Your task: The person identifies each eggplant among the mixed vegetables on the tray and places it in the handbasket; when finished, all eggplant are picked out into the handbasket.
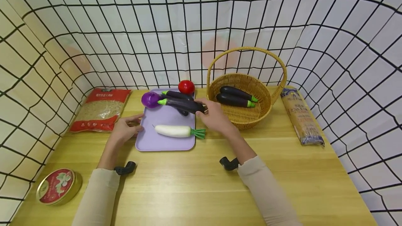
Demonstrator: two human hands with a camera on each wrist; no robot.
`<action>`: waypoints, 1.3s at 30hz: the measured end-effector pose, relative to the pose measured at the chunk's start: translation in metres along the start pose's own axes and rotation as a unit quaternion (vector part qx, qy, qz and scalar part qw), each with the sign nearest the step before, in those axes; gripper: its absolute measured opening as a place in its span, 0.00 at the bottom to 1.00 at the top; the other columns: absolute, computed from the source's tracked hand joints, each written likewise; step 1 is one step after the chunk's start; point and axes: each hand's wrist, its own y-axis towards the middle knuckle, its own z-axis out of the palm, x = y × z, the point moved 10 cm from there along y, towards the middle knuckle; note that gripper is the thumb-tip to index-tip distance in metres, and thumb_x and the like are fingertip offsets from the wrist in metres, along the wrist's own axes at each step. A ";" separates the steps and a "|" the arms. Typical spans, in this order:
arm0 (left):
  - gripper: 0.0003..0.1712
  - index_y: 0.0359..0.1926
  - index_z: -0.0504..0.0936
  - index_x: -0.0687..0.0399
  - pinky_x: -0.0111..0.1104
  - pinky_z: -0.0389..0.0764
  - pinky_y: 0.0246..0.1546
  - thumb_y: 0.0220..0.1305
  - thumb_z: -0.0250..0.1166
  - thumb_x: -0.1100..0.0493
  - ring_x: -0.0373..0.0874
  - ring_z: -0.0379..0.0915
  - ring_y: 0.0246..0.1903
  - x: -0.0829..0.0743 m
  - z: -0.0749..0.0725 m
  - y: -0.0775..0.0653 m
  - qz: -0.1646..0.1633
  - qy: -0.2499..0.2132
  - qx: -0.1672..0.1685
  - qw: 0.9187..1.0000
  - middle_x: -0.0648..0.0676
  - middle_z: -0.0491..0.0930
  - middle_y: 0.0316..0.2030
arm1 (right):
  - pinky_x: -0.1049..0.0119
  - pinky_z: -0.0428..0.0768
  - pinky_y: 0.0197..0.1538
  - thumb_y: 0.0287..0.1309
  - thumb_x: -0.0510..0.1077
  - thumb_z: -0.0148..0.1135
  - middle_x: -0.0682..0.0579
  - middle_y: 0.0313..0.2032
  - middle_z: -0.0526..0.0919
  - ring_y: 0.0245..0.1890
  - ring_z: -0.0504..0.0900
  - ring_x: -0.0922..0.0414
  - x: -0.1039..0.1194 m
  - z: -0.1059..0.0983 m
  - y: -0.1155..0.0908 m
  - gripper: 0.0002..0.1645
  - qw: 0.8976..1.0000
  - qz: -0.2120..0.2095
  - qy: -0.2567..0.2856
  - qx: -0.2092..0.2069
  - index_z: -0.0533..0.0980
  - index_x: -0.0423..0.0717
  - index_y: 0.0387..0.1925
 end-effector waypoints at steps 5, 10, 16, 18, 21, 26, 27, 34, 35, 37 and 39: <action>0.33 0.68 0.79 0.42 0.27 0.85 0.33 0.61 0.70 0.61 0.48 0.78 0.38 0.000 -0.001 -0.001 0.003 0.002 -0.001 1.000 0.60 0.81 0.55 | 0.48 0.82 0.59 0.70 0.40 0.62 0.41 0.64 0.79 0.57 0.81 0.44 -0.007 -0.034 -0.013 0.28 0.999 -0.007 -0.025 -0.020 0.73 0.48 0.69; 0.33 0.68 0.79 0.41 0.27 0.84 0.33 0.61 0.70 0.61 0.48 0.77 0.38 0.001 -0.001 0.000 0.001 0.007 -0.001 1.000 0.59 0.81 0.55 | 0.45 0.81 0.60 0.71 0.41 0.62 0.38 0.67 0.76 0.58 0.81 0.40 -0.028 -0.061 -0.025 0.29 0.999 0.013 -0.042 -0.021 0.71 0.48 0.71; 0.33 0.68 0.80 0.44 0.26 0.84 0.32 0.61 0.70 0.62 0.47 0.76 0.39 0.000 -0.001 -0.001 0.014 0.001 -0.004 1.000 0.61 0.81 0.54 | 0.43 0.79 0.61 0.72 0.42 0.60 0.36 0.67 0.73 0.59 0.79 0.38 -0.061 -0.085 -0.036 0.29 0.996 0.065 -0.059 -0.015 0.69 0.49 0.72; 0.33 0.68 0.80 0.45 0.26 0.83 0.32 0.60 0.70 0.63 0.47 0.77 0.39 0.000 -0.001 -0.001 0.018 -0.002 -0.006 1.000 0.61 0.81 0.53 | 0.42 0.78 0.62 0.73 0.42 0.59 0.35 0.68 0.72 0.61 0.77 0.37 -0.069 -0.092 -0.039 0.29 0.995 0.078 -0.062 -0.013 0.68 0.48 0.72; 0.32 0.67 0.80 0.44 0.26 0.83 0.32 0.61 0.71 0.62 0.46 0.76 0.39 0.000 -0.001 0.000 0.018 -0.002 -0.007 1.000 0.61 0.82 0.53 | 0.41 0.78 0.62 0.73 0.41 0.58 0.33 0.68 0.71 0.63 0.75 0.35 -0.082 -0.102 -0.041 0.29 0.993 0.091 -0.080 -0.013 0.68 0.47 0.72; 0.33 0.67 0.80 0.43 0.26 0.83 0.33 0.60 0.71 0.62 0.47 0.76 0.39 0.000 -0.002 0.000 0.017 0.003 -0.009 1.000 0.60 0.82 0.53 | 0.43 0.82 0.52 0.74 0.42 0.57 0.32 0.70 0.69 0.56 0.80 0.35 -0.099 -0.111 -0.040 0.30 0.988 0.107 -0.109 -0.008 0.66 0.48 0.73; 0.33 0.67 0.80 0.43 0.26 0.83 0.32 0.60 0.71 0.62 0.47 0.76 0.39 0.000 -0.003 0.000 0.017 0.004 -0.010 1.000 0.60 0.82 0.53 | 0.45 0.82 0.49 0.74 0.42 0.56 0.32 0.70 0.69 0.53 0.81 0.36 -0.102 -0.112 -0.039 0.30 0.988 0.108 -0.111 -0.005 0.66 0.47 0.74; 0.32 0.67 0.80 0.43 0.27 0.83 0.32 0.60 0.71 0.62 0.46 0.76 0.37 0.001 -0.001 0.000 0.016 0.000 -0.008 1.000 0.61 0.82 0.54 | 0.35 0.75 0.59 0.72 0.40 0.56 0.29 0.69 0.69 0.61 0.74 0.31 -0.112 -0.114 -0.037 0.30 0.981 0.111 -0.159 0.013 0.66 0.39 0.72; 0.32 0.67 0.80 0.42 0.27 0.83 0.32 0.60 0.71 0.62 0.46 0.76 0.37 0.001 0.000 0.000 0.015 0.000 -0.008 1.000 0.60 0.82 0.54 | 0.34 0.73 0.62 0.72 0.40 0.56 0.29 0.69 0.68 0.64 0.72 0.30 -0.113 -0.113 -0.037 0.30 0.980 0.111 -0.165 0.020 0.66 0.39 0.72; 0.33 0.67 0.80 0.42 0.27 0.84 0.33 0.60 0.71 0.62 0.46 0.76 0.37 0.001 -0.001 0.000 0.013 -0.001 -0.009 1.000 0.60 0.82 0.54 | 0.32 0.70 0.66 0.72 0.40 0.56 0.28 0.69 0.68 0.68 0.67 0.29 -0.114 -0.111 -0.036 0.30 0.977 0.111 -0.177 0.033 0.66 0.38 0.72; 0.33 0.67 0.80 0.42 0.27 0.84 0.33 0.60 0.71 0.62 0.46 0.77 0.37 0.001 -0.001 0.000 0.012 0.000 -0.009 1.000 0.60 0.82 0.54 | 0.31 0.69 0.67 0.72 0.40 0.56 0.28 0.70 0.68 0.69 0.66 0.29 -0.116 -0.109 -0.035 0.30 0.975 0.115 -0.186 0.046 0.65 0.38 0.72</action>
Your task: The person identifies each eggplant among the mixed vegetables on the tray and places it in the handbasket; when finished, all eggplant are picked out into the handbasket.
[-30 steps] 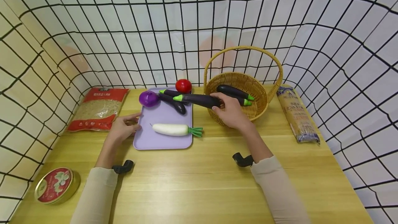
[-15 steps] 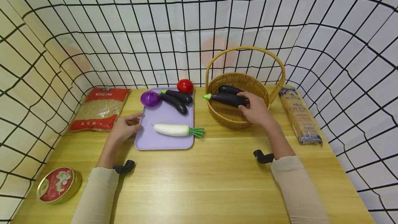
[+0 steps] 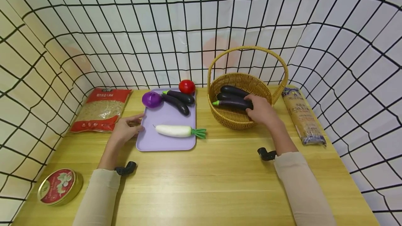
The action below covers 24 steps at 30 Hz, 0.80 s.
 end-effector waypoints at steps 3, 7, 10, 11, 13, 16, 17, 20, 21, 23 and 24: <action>0.33 0.67 0.80 0.42 0.27 0.84 0.33 0.60 0.71 0.62 0.47 0.77 0.38 0.000 -0.001 0.000 -0.001 0.001 0.000 1.000 0.60 0.82 0.54 | 0.31 0.70 0.66 0.71 0.40 0.56 0.28 0.69 0.68 0.69 0.66 0.29 -0.001 0.003 0.004 0.31 1.000 0.009 -0.016 0.012 0.66 0.38 0.72; 0.33 0.67 0.80 0.42 0.27 0.84 0.33 0.60 0.71 0.62 0.46 0.77 0.38 -0.001 -0.001 0.000 -0.004 0.000 -0.001 1.000 0.59 0.82 0.53 | 0.33 0.72 0.64 0.70 0.39 0.56 0.27 0.69 0.68 0.68 0.68 0.29 -0.002 0.008 0.010 0.31 0.999 0.016 -0.040 0.027 0.65 0.36 0.72; 0.32 0.67 0.81 0.42 0.27 0.83 0.33 0.60 0.71 0.62 0.46 0.76 0.38 -0.001 -0.001 -0.001 -0.003 -0.004 -0.002 1.000 0.59 0.82 0.53 | 0.34 0.74 0.63 0.69 0.38 0.56 0.27 0.68 0.68 0.67 0.68 0.29 -0.002 0.011 0.013 0.31 0.998 0.014 -0.055 0.036 0.66 0.35 0.71; 0.32 0.67 0.81 0.42 0.27 0.83 0.32 0.60 0.71 0.62 0.46 0.76 0.38 -0.001 -0.001 0.000 -0.003 -0.005 -0.003 1.000 0.59 0.82 0.53 | 0.34 0.74 0.62 0.69 0.38 0.56 0.26 0.68 0.69 0.67 0.68 0.29 -0.002 0.011 0.013 0.31 0.998 0.013 -0.058 0.037 0.66 0.35 0.71; 0.32 0.66 0.81 0.42 0.27 0.83 0.32 0.60 0.71 0.63 0.46 0.76 0.38 -0.001 -0.001 -0.001 -0.002 -0.006 -0.004 1.000 0.59 0.82 0.52 | 0.34 0.73 0.63 0.69 0.38 0.56 0.27 0.68 0.69 0.67 0.68 0.29 -0.002 0.011 0.013 0.31 0.998 0.012 -0.059 0.034 0.66 0.35 0.71; 0.32 0.66 0.81 0.43 0.26 0.83 0.32 0.60 0.71 0.63 0.46 0.76 0.38 -0.001 -0.001 -0.001 0.001 -0.008 -0.005 1.000 0.60 0.82 0.52 | 0.33 0.71 0.65 0.70 0.41 0.57 0.27 0.68 0.70 0.68 0.67 0.29 0.001 0.009 0.012 0.31 0.998 0.009 -0.052 0.026 0.66 0.35 0.71; 0.32 0.66 0.81 0.43 0.26 0.83 0.32 0.60 0.71 0.63 0.46 0.76 0.38 -0.001 -0.001 -0.001 0.002 -0.008 -0.005 1.000 0.60 0.82 0.52 | 0.33 0.70 0.66 0.71 0.42 0.57 0.28 0.68 0.70 0.68 0.67 0.29 0.002 0.007 0.010 0.31 0.999 0.009 -0.049 0.021 0.66 0.35 0.71; 0.32 0.66 0.81 0.44 0.26 0.84 0.32 0.60 0.71 0.63 0.46 0.76 0.38 -0.002 -0.001 0.000 0.004 -0.010 -0.004 1.000 0.60 0.82 0.52 | 0.31 0.68 0.67 0.73 0.46 0.57 0.29 0.69 0.69 0.69 0.65 0.29 0.007 0.002 0.006 0.32 0.999 0.006 -0.036 0.000 0.66 0.37 0.72; 0.32 0.66 0.81 0.43 0.27 0.84 0.32 0.60 0.71 0.63 0.46 0.76 0.38 -0.002 -0.001 0.000 0.003 -0.010 -0.003 1.000 0.60 0.82 0.52 | 0.31 0.68 0.67 0.73 0.47 0.57 0.29 0.69 0.69 0.69 0.66 0.30 0.009 0.000 0.004 0.32 1.000 0.005 -0.028 -0.010 0.66 0.38 0.72; 0.32 0.67 0.81 0.43 0.27 0.84 0.32 0.60 0.71 0.63 0.47 0.77 0.39 -0.002 -0.002 -0.001 0.000 -0.011 -0.003 1.000 0.60 0.81 0.52 | 0.32 0.69 0.66 0.74 0.49 0.57 0.31 0.69 0.70 0.68 0.68 0.31 0.014 -0.004 0.000 0.32 0.999 -0.001 -0.013 -0.031 0.67 0.39 0.72; 0.33 0.67 0.81 0.43 0.27 0.84 0.32 0.60 0.71 0.63 0.47 0.77 0.39 -0.002 -0.002 -0.001 0.000 -0.011 -0.003 1.000 0.60 0.81 0.52 | 0.32 0.70 0.65 0.74 0.51 0.57 0.32 0.69 0.70 0.67 0.69 0.32 0.017 -0.005 -0.001 0.32 0.999 -0.004 0.000 -0.040 0.67 0.40 0.72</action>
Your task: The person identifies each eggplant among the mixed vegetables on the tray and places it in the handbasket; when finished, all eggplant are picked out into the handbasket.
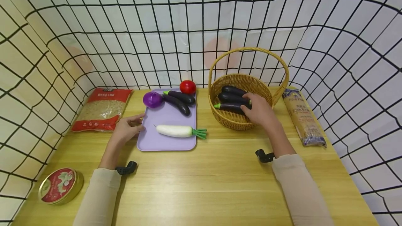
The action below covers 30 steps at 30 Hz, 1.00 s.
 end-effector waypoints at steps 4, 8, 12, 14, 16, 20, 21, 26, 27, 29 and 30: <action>0.33 0.67 0.80 0.43 0.27 0.84 0.32 0.60 0.71 0.63 0.47 0.77 0.39 0.000 0.000 0.000 -0.001 0.002 0.001 1.000 0.60 0.81 0.52 | 0.37 0.76 0.62 0.75 0.56 0.56 0.35 0.67 0.73 0.64 0.74 0.36 0.015 -0.004 -0.005 0.32 0.997 -0.014 0.062 -0.034 0.68 0.42 0.71; 0.33 0.67 0.80 0.43 0.26 0.83 0.32 0.60 0.71 0.63 0.47 0.77 0.39 0.000 0.000 -0.001 0.003 0.004 0.002 1.000 0.61 0.82 0.52 | 0.43 0.78 0.62 0.73 0.59 0.57 0.38 0.65 0.75 0.61 0.77 0.41 0.034 -0.001 -0.006 0.34 0.991 -0.028 0.123 -0.052 0.69 0.44 0.70; 0.33 0.67 0.80 0.43 0.27 0.84 0.32 0.60 0.71 0.63 0.47 0.77 0.39 -0.001 0.000 0.000 0.003 0.002 0.004 1.000 0.60 0.82 0.52 | 0.47 0.79 0.62 0.73 0.59 0.59 0.40 0.64 0.77 0.59 0.79 0.45 0.056 0.007 -0.005 0.32 0.983 -0.053 0.167 -0.055 0.71 0.45 0.69; 0.33 0.67 0.80 0.43 0.27 0.84 0.32 0.59 0.71 0.63 0.48 0.77 0.40 -0.001 -0.001 0.000 0.002 0.000 0.004 1.000 0.60 0.81 0.52 | 0.48 0.80 0.61 0.72 0.57 0.60 0.42 0.63 0.78 0.59 0.80 0.46 0.068 0.011 -0.005 0.31 0.979 -0.067 0.185 -0.057 0.72 0.46 0.68; 0.33 0.67 0.80 0.43 0.27 0.84 0.32 0.60 0.71 0.63 0.48 0.77 0.40 -0.001 -0.001 0.001 0.001 -0.001 0.003 1.000 0.60 0.81 0.52 | 0.49 0.80 0.61 0.72 0.56 0.61 0.43 0.62 0.78 0.58 0.81 0.48 0.081 0.015 -0.005 0.29 0.975 -0.080 0.198 -0.058 0.73 0.47 0.66; 0.33 0.68 0.79 0.43 0.28 0.84 0.34 0.61 0.70 0.63 0.49 0.77 0.41 0.000 -0.001 0.000 -0.003 0.004 0.007 1.000 0.60 0.81 0.53 | 0.51 0.82 0.60 0.70 0.54 0.64 0.45 0.60 0.80 0.56 0.82 0.50 0.107 0.028 -0.005 0.28 0.971 -0.098 0.212 -0.050 0.74 0.48 0.65; 0.33 0.68 0.79 0.42 0.28 0.84 0.34 0.61 0.70 0.63 0.49 0.77 0.41 0.000 -0.001 0.000 -0.005 0.004 0.007 1.000 0.60 0.81 0.53 | 0.51 0.82 0.60 0.70 0.54 0.64 0.45 0.60 0.80 0.56 0.82 0.50 0.113 0.033 -0.004 0.27 0.970 -0.101 0.214 -0.045 0.74 0.48 0.65; 0.33 0.68 0.79 0.42 0.28 0.84 0.34 0.61 0.70 0.62 0.49 0.77 0.41 0.000 0.000 -0.002 -0.004 0.002 0.010 1.000 0.60 0.81 0.54 | 0.52 0.82 0.62 0.69 0.50 0.65 0.45 0.61 0.80 0.58 0.82 0.49 0.130 0.061 0.007 0.26 0.967 -0.093 0.237 -0.007 0.74 0.49 0.65; 0.33 0.68 0.79 0.42 0.27 0.84 0.34 0.61 0.70 0.62 0.49 0.77 0.40 0.000 0.000 -0.002 -0.002 0.001 0.011 1.000 0.60 0.81 0.54 | 0.51 0.82 0.62 0.69 0.49 0.65 0.44 0.62 0.79 0.58 0.82 0.48 0.131 0.067 0.010 0.26 0.966 -0.087 0.242 0.000 0.73 0.48 0.66; 0.33 0.68 0.79 0.42 0.27 0.84 0.34 0.61 0.71 0.62 0.48 0.77 0.40 -0.001 0.000 -0.001 -0.001 0.002 0.011 1.000 0.60 0.81 0.54 | 0.51 0.82 0.62 0.69 0.48 0.65 0.42 0.63 0.79 0.59 0.82 0.47 0.133 0.078 0.015 0.27 0.966 -0.077 0.248 0.010 0.73 0.49 0.66; 0.33 0.68 0.79 0.42 0.27 0.84 0.33 0.61 0.71 0.62 0.48 0.77 0.39 -0.001 0.000 -0.001 0.000 0.001 0.010 1.000 0.60 0.81 0.54 | 0.50 0.82 0.62 0.69 0.48 0.65 0.41 0.64 0.78 0.59 0.82 0.46 0.133 0.083 0.018 0.27 0.965 -0.070 0.253 0.014 0.73 0.49 0.67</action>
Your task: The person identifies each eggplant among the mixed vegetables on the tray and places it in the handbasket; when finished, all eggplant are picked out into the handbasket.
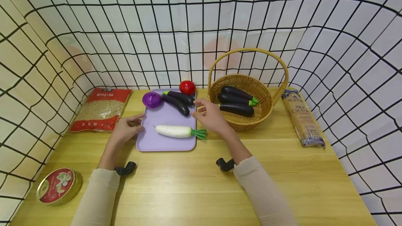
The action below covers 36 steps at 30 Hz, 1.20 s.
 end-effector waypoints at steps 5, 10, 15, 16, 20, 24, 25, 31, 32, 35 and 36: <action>0.33 0.68 0.80 0.43 0.27 0.84 0.33 0.60 0.71 0.62 0.48 0.77 0.39 -0.001 0.000 0.000 0.003 0.002 -0.003 1.000 0.60 0.81 0.53 | 0.49 0.83 0.60 0.68 0.49 0.66 0.40 0.65 0.77 0.61 0.81 0.44 -0.007 0.014 0.009 0.32 1.000 0.019 0.020 0.009 0.71 0.47 0.69; 0.33 0.67 0.80 0.42 0.28 0.84 0.33 0.60 0.71 0.62 0.48 0.77 0.39 0.000 0.000 0.000 0.003 0.005 -0.007 1.000 0.59 0.82 0.52 | 0.49 0.84 0.59 0.67 0.51 0.67 0.41 0.65 0.77 0.61 0.81 0.43 -0.012 0.024 0.018 0.34 0.999 0.029 0.024 0.006 0.70 0.46 0.70; 0.33 0.67 0.80 0.42 0.28 0.84 0.33 0.61 0.71 0.62 0.48 0.77 0.39 -0.002 0.000 -0.001 0.004 0.011 -0.007 1.000 0.59 0.82 0.52 | 0.51 0.84 0.59 0.67 0.52 0.68 0.43 0.65 0.77 0.61 0.81 0.45 -0.017 0.030 0.026 0.34 0.999 0.042 0.012 -0.002 0.71 0.48 0.70; 0.33 0.67 0.80 0.42 0.28 0.84 0.33 0.61 0.71 0.62 0.49 0.77 0.39 -0.002 0.000 -0.001 0.003 0.012 -0.006 1.000 0.59 0.82 0.52 | 0.52 0.84 0.59 0.67 0.52 0.68 0.43 0.65 0.77 0.61 0.81 0.45 -0.018 0.031 0.028 0.34 0.999 0.043 0.010 -0.002 0.71 0.48 0.70; 0.33 0.67 0.80 0.42 0.28 0.84 0.33 0.60 0.71 0.62 0.49 0.77 0.39 -0.003 0.000 0.000 0.000 0.010 -0.005 1.000 0.59 0.82 0.52 | 0.53 0.84 0.59 0.67 0.51 0.68 0.44 0.64 0.77 0.61 0.81 0.46 -0.021 0.034 0.034 0.34 0.999 0.050 -0.004 -0.007 0.72 0.50 0.70; 0.33 0.67 0.80 0.43 0.27 0.84 0.33 0.60 0.71 0.62 0.49 0.77 0.39 -0.003 0.000 0.001 0.000 0.006 -0.005 1.000 0.60 0.82 0.52 | 0.53 0.84 0.60 0.66 0.52 0.68 0.43 0.64 0.79 0.61 0.82 0.47 -0.023 0.037 0.041 0.33 0.998 0.053 -0.028 -0.006 0.72 0.50 0.70; 0.33 0.67 0.81 0.43 0.27 0.84 0.32 0.60 0.72 0.62 0.49 0.77 0.39 -0.002 0.000 0.001 0.000 0.006 -0.006 1.000 0.60 0.82 0.52 | 0.53 0.84 0.60 0.66 0.52 0.68 0.43 0.64 0.79 0.61 0.82 0.47 -0.023 0.038 0.042 0.34 0.998 0.053 -0.035 -0.004 0.72 0.50 0.70; 0.32 0.67 0.81 0.43 0.27 0.84 0.32 0.60 0.72 0.61 0.49 0.77 0.39 -0.002 0.000 0.002 0.003 0.009 -0.007 1.000 0.60 0.82 0.52 | 0.53 0.82 0.62 0.66 0.53 0.68 0.40 0.63 0.80 0.60 0.81 0.47 -0.021 0.047 0.051 0.36 0.996 0.045 -0.076 0.011 0.71 0.48 0.71; 0.32 0.67 0.81 0.43 0.27 0.84 0.33 0.60 0.71 0.62 0.49 0.77 0.39 -0.001 0.000 0.002 0.003 0.009 -0.007 1.000 0.60 0.82 0.52 | 0.53 0.82 0.62 0.66 0.53 0.68 0.40 0.63 0.80 0.60 0.81 0.47 -0.020 0.048 0.052 0.36 0.996 0.042 -0.084 0.013 0.71 0.48 0.72; 0.32 0.66 0.81 0.43 0.27 0.84 0.33 0.60 0.71 0.62 0.49 0.77 0.39 0.000 0.000 0.002 0.001 0.007 -0.008 1.000 0.59 0.82 0.52 | 0.53 0.81 0.63 0.67 0.53 0.67 0.40 0.64 0.79 0.60 0.81 0.47 -0.018 0.052 0.054 0.37 0.995 0.038 -0.096 0.015 0.70 0.47 0.73; 0.32 0.66 0.81 0.42 0.27 0.84 0.33 0.60 0.71 0.62 0.49 0.77 0.39 0.000 0.000 0.001 -0.001 0.006 -0.009 1.000 0.59 0.82 0.51 | 0.53 0.81 0.64 0.67 0.53 0.67 0.39 0.64 0.79 0.61 0.81 0.47 -0.017 0.053 0.055 0.37 0.995 0.038 -0.096 0.015 0.69 0.46 0.73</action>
